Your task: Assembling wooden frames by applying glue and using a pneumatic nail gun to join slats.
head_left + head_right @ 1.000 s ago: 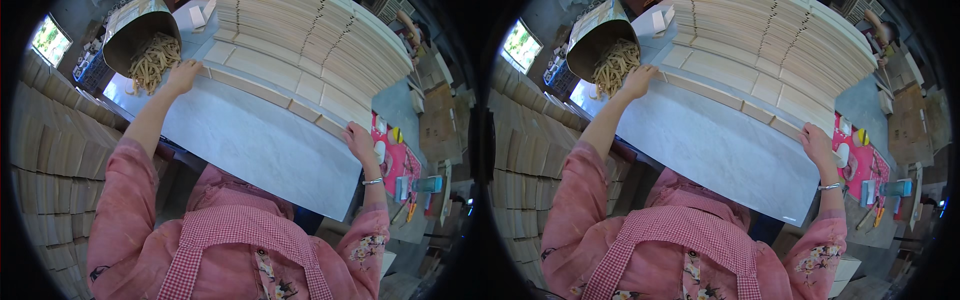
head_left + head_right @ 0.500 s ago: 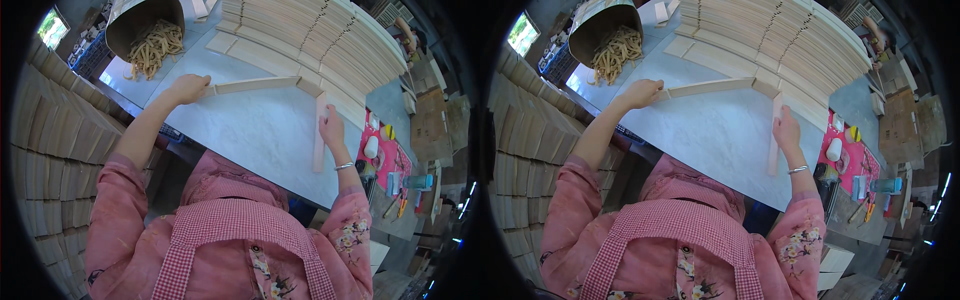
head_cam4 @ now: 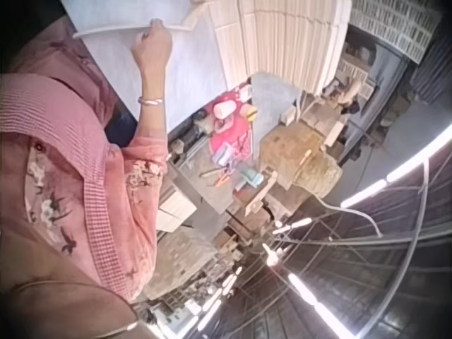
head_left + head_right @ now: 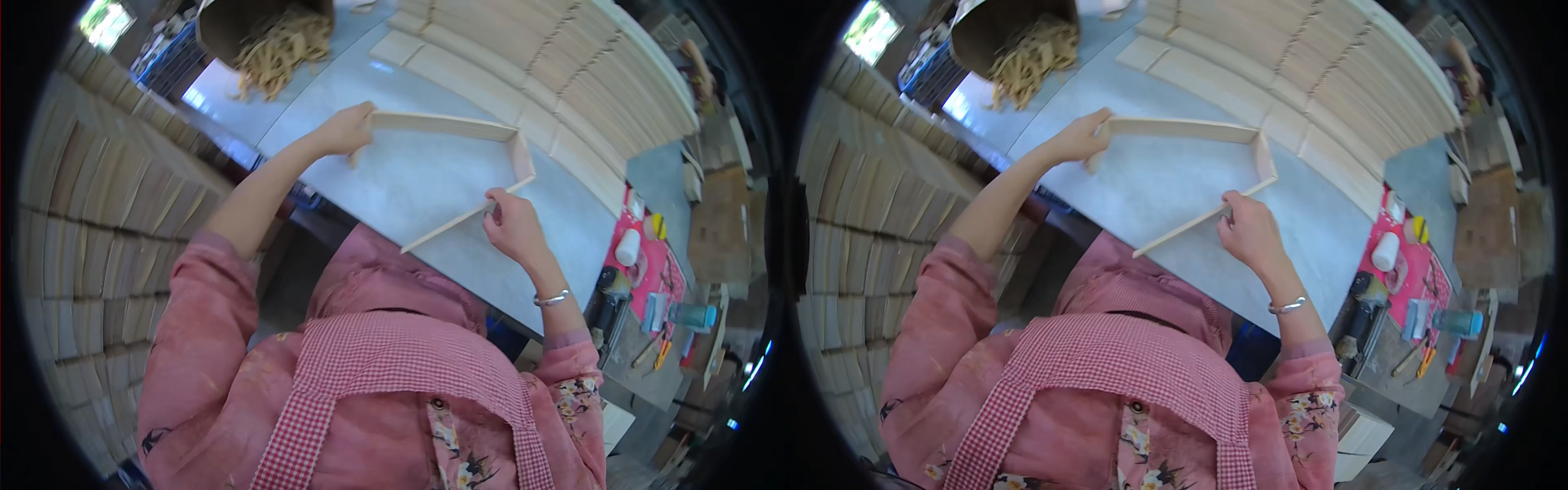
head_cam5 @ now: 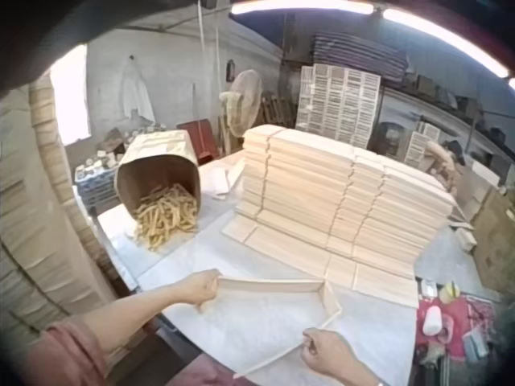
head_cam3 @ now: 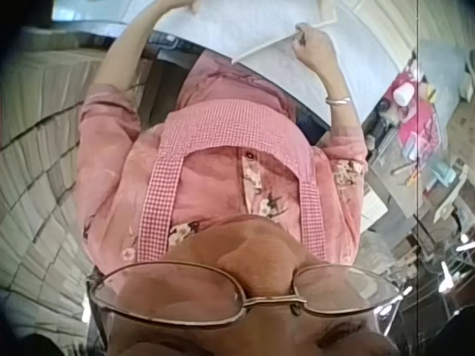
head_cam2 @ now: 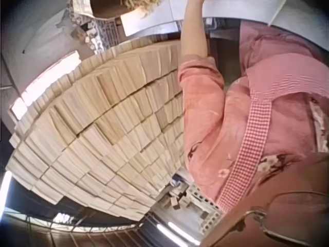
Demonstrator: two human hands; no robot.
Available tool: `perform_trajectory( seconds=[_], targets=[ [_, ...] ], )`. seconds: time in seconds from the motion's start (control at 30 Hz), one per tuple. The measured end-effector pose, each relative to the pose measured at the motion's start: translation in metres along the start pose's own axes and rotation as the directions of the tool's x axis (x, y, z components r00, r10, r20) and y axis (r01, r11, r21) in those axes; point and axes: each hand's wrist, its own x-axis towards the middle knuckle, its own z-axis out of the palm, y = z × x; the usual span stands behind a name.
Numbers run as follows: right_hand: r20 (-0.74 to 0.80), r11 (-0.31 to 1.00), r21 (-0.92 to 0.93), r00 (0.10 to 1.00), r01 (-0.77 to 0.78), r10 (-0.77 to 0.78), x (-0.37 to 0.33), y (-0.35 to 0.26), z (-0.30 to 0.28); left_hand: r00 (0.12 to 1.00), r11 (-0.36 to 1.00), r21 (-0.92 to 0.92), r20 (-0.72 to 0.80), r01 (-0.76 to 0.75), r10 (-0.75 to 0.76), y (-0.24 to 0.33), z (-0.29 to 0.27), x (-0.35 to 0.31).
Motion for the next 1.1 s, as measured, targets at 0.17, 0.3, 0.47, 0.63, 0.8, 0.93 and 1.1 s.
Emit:
perform_trajectory(
  seconds=[0.17, 0.3, 0.47, 0.63, 0.8, 0.93, 1.1],
  targets=[
    [-0.089, 0.82, -0.351, 0.856, 0.452, -0.51, 0.012, -0.027, 0.002, 0.993, 0.969, -0.219, -0.004, 0.112, -0.115, 0.023, 0.014, -0.019],
    [-0.111, 0.924, -0.204, 0.93, 0.322, -0.349, 0.018, -0.012, 0.034, 0.991, 0.945, -0.31, -0.046, 0.108, -0.128, 0.028, 0.025, -0.026],
    [-0.133, 0.946, -0.188, 0.948, 0.263, -0.29, 0.019, -0.009, 0.044, 0.983, 0.922, -0.373, -0.104, 0.101, -0.15, 0.028, 0.037, -0.033],
    [-0.157, 0.947, -0.202, 0.946, 0.25, -0.283, 0.02, -0.01, 0.044, 0.979, 0.902, -0.421, -0.128, 0.093, -0.16, 0.03, 0.044, -0.039],
    [-0.155, 0.951, -0.211, 0.952, 0.228, -0.262, 0.019, -0.013, 0.043, 0.976, 0.89, -0.44, -0.11, 0.12, -0.186, 0.035, 0.046, -0.046],
    [-0.141, 0.958, -0.208, 0.963, 0.199, -0.231, 0.019, -0.015, 0.041, 0.995, 0.866, -0.49, 0.055, 0.095, -0.078, 0.021, 0.035, -0.061],
    [-0.059, 0.969, -0.202, 0.986, 0.144, -0.158, 0.019, -0.016, 0.037, 0.991, 0.866, -0.501, 0.12, 0.006, 0.062, 0.011, 0.035, -0.066]
  ],
)
